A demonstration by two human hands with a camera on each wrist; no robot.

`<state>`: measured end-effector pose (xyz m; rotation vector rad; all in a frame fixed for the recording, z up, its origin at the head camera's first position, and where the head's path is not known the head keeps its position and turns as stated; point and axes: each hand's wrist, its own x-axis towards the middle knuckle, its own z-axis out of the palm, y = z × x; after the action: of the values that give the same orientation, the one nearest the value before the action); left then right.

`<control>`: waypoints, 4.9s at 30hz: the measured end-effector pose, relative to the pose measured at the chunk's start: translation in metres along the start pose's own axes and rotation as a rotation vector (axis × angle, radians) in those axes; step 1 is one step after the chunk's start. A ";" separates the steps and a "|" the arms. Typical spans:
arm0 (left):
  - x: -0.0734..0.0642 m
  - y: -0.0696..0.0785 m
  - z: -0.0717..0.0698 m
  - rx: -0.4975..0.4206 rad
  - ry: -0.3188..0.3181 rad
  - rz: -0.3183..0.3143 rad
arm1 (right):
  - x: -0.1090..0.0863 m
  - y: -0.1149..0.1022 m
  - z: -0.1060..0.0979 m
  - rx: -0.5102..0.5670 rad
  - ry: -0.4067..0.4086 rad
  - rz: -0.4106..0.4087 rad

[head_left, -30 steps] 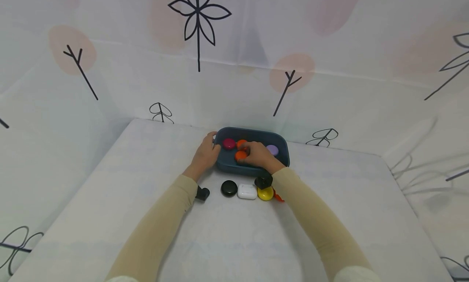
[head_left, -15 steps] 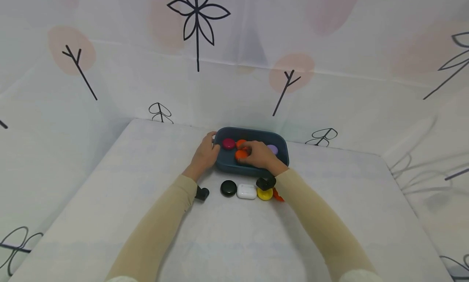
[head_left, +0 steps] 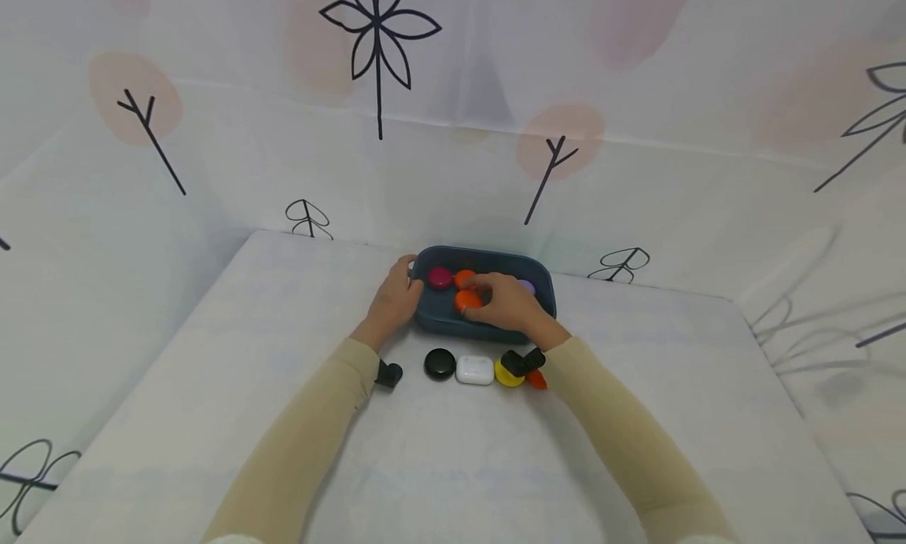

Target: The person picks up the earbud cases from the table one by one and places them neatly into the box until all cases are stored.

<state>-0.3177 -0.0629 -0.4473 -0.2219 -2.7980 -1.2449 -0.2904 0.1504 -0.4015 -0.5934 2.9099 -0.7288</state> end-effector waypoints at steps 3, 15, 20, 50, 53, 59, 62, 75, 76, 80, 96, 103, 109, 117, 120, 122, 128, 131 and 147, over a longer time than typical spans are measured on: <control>0.000 -0.001 0.000 -0.002 0.004 -0.004 | -0.005 -0.005 -0.002 -0.008 0.019 -0.024; -0.004 0.000 -0.001 0.004 -0.019 -0.027 | -0.029 -0.026 -0.008 -0.086 0.089 -0.149; -0.002 0.000 -0.001 0.004 -0.027 -0.038 | -0.040 -0.037 -0.011 -0.101 0.093 -0.214; 0.007 -0.003 0.002 0.004 -0.012 -0.017 | -0.085 -0.065 0.031 -0.265 -0.118 -0.366; 0.006 -0.002 0.002 0.004 -0.015 -0.021 | -0.084 -0.065 0.038 -0.287 -0.139 -0.357; 0.005 -0.002 0.002 0.000 -0.018 -0.031 | -0.085 -0.067 0.045 -0.312 -0.178 -0.333; 0.005 -0.002 0.002 0.002 -0.023 -0.037 | -0.085 -0.068 0.047 -0.334 -0.188 -0.333; 0.004 0.000 0.000 -0.008 -0.016 -0.018 | -0.086 -0.069 0.052 -0.386 -0.188 -0.320; 0.004 -0.001 0.000 -0.008 -0.015 -0.019 | -0.085 -0.069 0.052 -0.387 -0.189 -0.316; 0.004 -0.001 0.000 -0.005 -0.018 -0.018 | -0.085 -0.070 0.053 -0.394 -0.185 -0.304; 0.004 -0.001 0.002 -0.003 -0.018 -0.020 | -0.082 -0.069 0.055 -0.417 -0.168 -0.303; 0.002 -0.001 0.001 -0.002 -0.008 -0.014 | -0.082 -0.069 0.055 -0.421 -0.170 -0.299; 0.002 -0.001 0.001 0.001 -0.012 -0.015 | -0.081 -0.070 0.048 -0.404 -0.124 -0.299; 0.001 0.001 0.001 -0.007 -0.021 -0.028 | -0.080 -0.068 0.024 -0.260 -0.049 -0.308; 0.002 0.000 0.000 -0.004 -0.025 -0.029 | -0.080 -0.065 0.014 -0.233 -0.031 -0.302; 0.002 0.000 0.000 -0.002 -0.020 -0.025 | -0.079 -0.063 0.007 -0.233 -0.013 -0.303; 0.004 -0.002 0.000 -0.007 -0.016 -0.013 | -0.075 -0.054 -0.010 -0.181 -0.020 -0.305; 0.004 -0.002 0.001 -0.008 -0.014 -0.013 | -0.071 -0.050 -0.018 -0.156 -0.052 -0.295; 0.004 0.002 0.002 -0.010 -0.020 -0.011 | -0.046 -0.014 -0.053 -0.211 -0.086 -0.247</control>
<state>-0.3211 -0.0597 -0.4465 -0.2207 -2.8138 -1.2667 -0.2525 0.1797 -0.3492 -0.9930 2.8842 -0.4056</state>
